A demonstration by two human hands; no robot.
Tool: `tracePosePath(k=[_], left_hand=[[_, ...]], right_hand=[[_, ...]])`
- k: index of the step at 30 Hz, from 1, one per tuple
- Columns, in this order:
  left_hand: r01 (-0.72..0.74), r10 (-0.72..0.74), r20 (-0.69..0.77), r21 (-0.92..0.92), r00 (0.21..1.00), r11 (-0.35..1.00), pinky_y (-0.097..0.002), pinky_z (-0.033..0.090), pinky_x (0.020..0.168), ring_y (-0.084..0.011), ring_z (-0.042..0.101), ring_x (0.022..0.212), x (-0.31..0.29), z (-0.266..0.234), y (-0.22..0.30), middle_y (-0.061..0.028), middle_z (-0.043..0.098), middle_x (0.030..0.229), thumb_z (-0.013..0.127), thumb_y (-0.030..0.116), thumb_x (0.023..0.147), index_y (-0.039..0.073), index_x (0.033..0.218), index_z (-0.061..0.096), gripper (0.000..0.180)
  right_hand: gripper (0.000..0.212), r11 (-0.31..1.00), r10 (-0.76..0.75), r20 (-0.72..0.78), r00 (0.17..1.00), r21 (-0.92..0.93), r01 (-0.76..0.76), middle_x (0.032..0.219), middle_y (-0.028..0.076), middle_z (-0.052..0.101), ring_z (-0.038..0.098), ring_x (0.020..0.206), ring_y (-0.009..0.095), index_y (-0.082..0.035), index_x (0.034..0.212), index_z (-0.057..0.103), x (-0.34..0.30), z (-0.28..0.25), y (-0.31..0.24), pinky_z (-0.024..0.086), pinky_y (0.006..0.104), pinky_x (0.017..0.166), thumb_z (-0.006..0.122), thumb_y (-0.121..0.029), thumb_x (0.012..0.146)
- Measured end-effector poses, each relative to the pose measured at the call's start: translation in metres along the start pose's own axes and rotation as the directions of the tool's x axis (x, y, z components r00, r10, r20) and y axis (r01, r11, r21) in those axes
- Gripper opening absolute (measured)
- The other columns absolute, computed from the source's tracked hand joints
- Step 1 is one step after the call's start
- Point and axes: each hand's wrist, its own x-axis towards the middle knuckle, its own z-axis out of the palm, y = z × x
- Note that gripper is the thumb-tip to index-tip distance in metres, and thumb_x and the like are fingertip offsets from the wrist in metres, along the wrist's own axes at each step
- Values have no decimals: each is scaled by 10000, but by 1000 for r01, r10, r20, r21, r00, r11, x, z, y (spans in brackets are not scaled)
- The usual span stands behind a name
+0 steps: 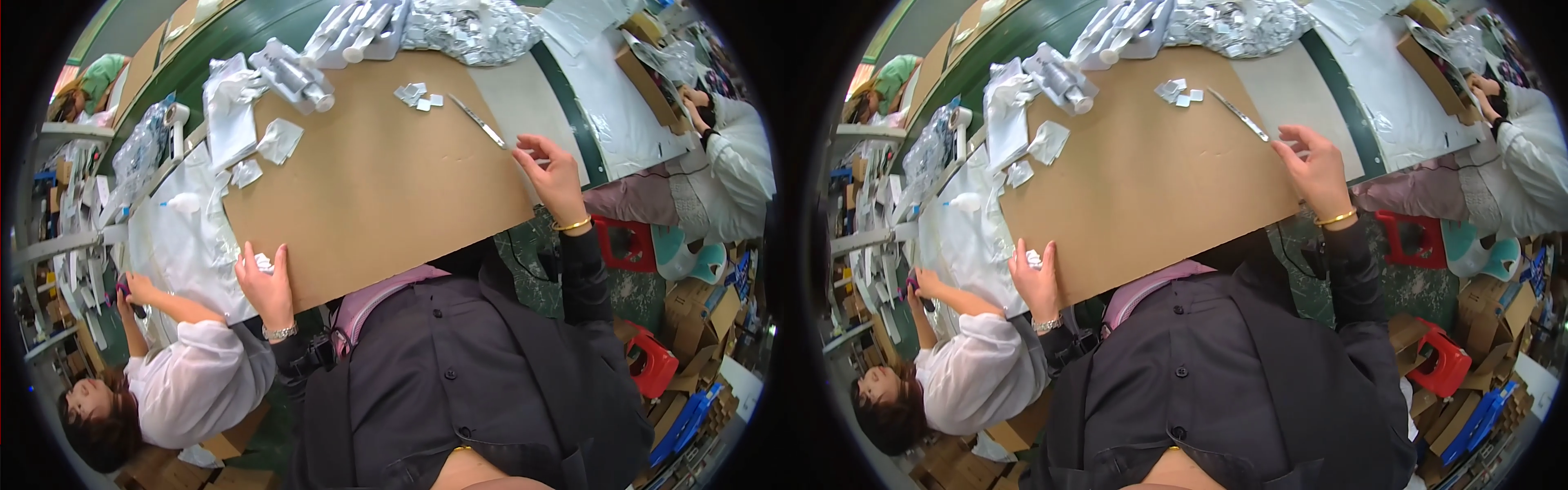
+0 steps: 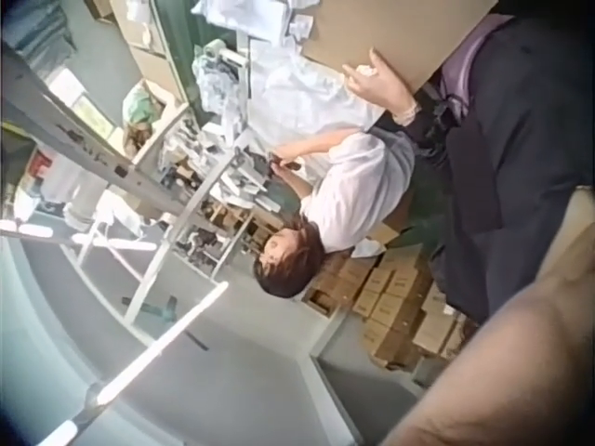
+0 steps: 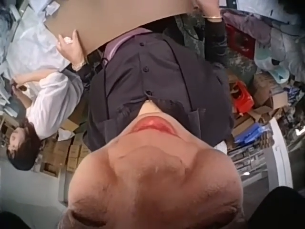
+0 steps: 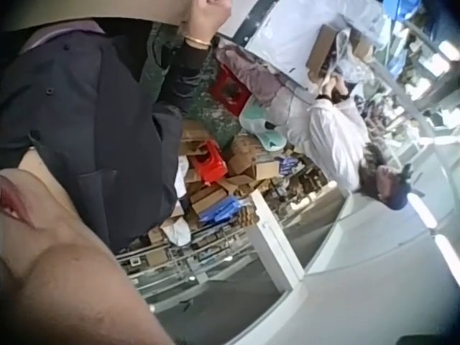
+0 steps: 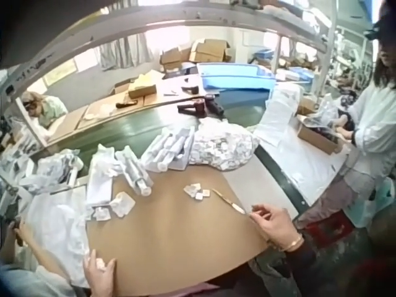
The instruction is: The person wipes a small square component with a cloth, places it into a pink circular frame, and applies a substance from a syringe onto the component before repeating the process.
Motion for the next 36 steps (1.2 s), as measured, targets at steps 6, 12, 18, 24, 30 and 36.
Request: tracePosePath(k=[6,12,18,24,30,36], left_hand=[[27,-26,74,-17,997,999,-447,433,978,-401,538,1122,1,-1,-2,-264,553,1204,808,301,836,-78,1327,548,672],[-24,22,52,32,998,999,-399,464,906,-320,573,1006,3,1,-3,-198,576,1108,820,274,829,-88,1321,560,664],[-48,46,57,46,997,998,-409,444,940,-332,555,1049,5,1,-4,-201,580,1119,817,278,830,-86,1322,561,663],[-9,-2,112,92,994,996,-422,423,985,-353,531,1116,7,0,-3,-218,581,1179,810,290,837,-90,1333,553,676],[21,-35,150,92,988,996,-448,393,1034,-387,491,1200,8,-4,3,-258,564,1244,802,297,840,-88,1340,547,681],[-9,-10,137,137,991,991,-434,406,1024,-366,503,1188,7,-1,0,-235,589,1230,802,291,843,-100,1341,542,684]], right_hand=[[296,969,-210,59,976,-119,216,967,73,735,666,793,119,-9,1140,693,66,-34,-26,544,262,719,740,-185,906],[598,833,-371,111,922,-398,384,1186,140,675,676,886,192,-39,1297,610,169,-35,-13,546,310,787,821,-318,812],[1016,596,-577,174,798,-578,558,1478,197,476,544,1283,336,-82,1531,340,254,-15,1,472,383,1048,883,-352,716],[1180,642,-535,275,799,-482,596,1519,194,431,446,1381,354,-122,1583,205,278,-4,-6,374,375,1151,914,-338,665],[1161,685,-383,426,820,-465,561,1447,188,490,496,1322,333,-66,1522,348,285,-6,-22,391,363,1124,962,-337,574],[986,592,-341,511,789,-535,603,1384,184,499,529,1250,339,-80,1448,464,284,-1,-26,427,373,1084,929,-356,624]])
